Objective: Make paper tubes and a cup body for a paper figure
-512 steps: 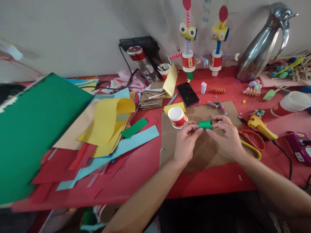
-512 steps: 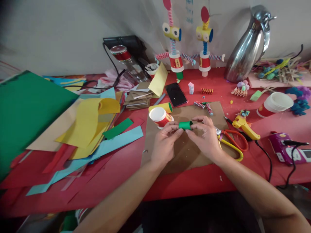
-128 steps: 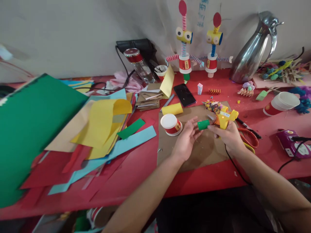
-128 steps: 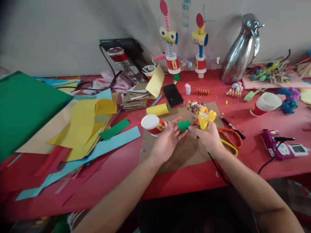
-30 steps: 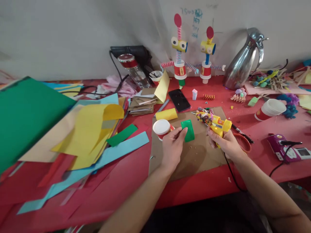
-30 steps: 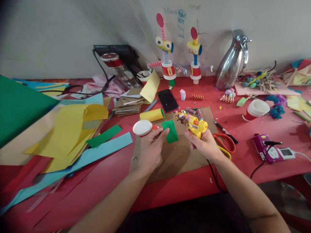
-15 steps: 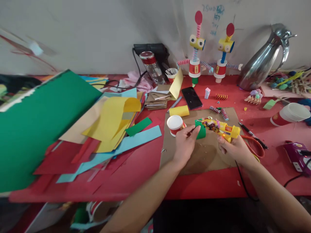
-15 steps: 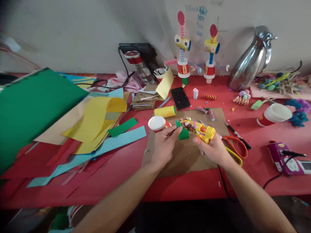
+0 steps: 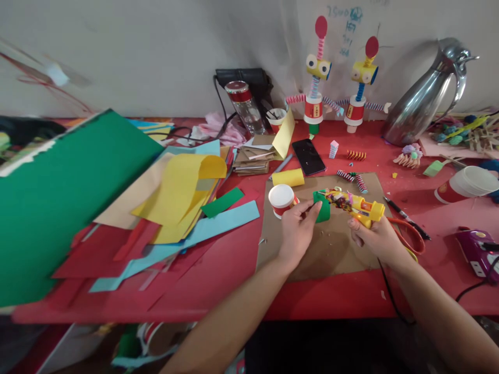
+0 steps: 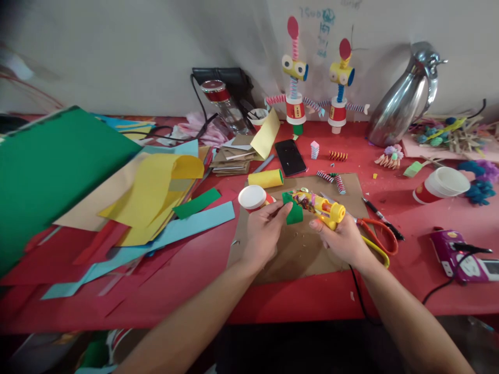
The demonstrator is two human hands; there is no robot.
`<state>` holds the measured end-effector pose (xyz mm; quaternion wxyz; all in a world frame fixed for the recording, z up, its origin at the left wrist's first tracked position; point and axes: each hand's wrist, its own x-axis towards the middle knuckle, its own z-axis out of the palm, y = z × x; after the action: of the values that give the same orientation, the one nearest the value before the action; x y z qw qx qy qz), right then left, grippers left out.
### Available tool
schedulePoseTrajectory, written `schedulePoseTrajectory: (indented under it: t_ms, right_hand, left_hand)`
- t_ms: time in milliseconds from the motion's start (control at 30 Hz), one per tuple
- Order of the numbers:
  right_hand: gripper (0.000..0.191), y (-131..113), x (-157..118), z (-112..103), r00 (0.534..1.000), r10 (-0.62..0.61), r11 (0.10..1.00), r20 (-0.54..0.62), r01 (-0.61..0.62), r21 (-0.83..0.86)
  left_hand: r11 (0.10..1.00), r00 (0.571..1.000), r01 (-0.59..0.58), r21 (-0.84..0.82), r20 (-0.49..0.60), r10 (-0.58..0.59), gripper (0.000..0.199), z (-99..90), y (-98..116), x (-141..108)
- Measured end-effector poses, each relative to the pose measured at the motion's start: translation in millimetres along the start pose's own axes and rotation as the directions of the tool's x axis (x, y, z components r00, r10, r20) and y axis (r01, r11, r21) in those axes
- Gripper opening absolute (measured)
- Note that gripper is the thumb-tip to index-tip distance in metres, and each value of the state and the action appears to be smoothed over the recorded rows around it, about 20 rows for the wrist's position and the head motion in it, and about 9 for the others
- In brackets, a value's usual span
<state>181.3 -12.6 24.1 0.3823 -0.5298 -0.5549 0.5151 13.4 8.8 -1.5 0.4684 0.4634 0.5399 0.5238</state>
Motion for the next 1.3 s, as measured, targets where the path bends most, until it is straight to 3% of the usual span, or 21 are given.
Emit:
schedulePoseTrajectory:
  t_ms: [400,1300]
  right_hand:
    - [0.039,6.0,0.5,-1.8,0.998,0.039,0.999,-0.057,-0.040,-0.016]
    - [0.039,4.1,0.6,-2.9,0.999,0.013,1.000,-0.045,-0.012,0.022]
  left_hand:
    - [0.996,0.998,-0.069,0.056,0.008,0.069,0.039,-2.2,0.1,-0.4]
    - [0.987,0.994,-0.092,0.134,-0.054,0.100,0.032,-1.7,7.4,-1.2]
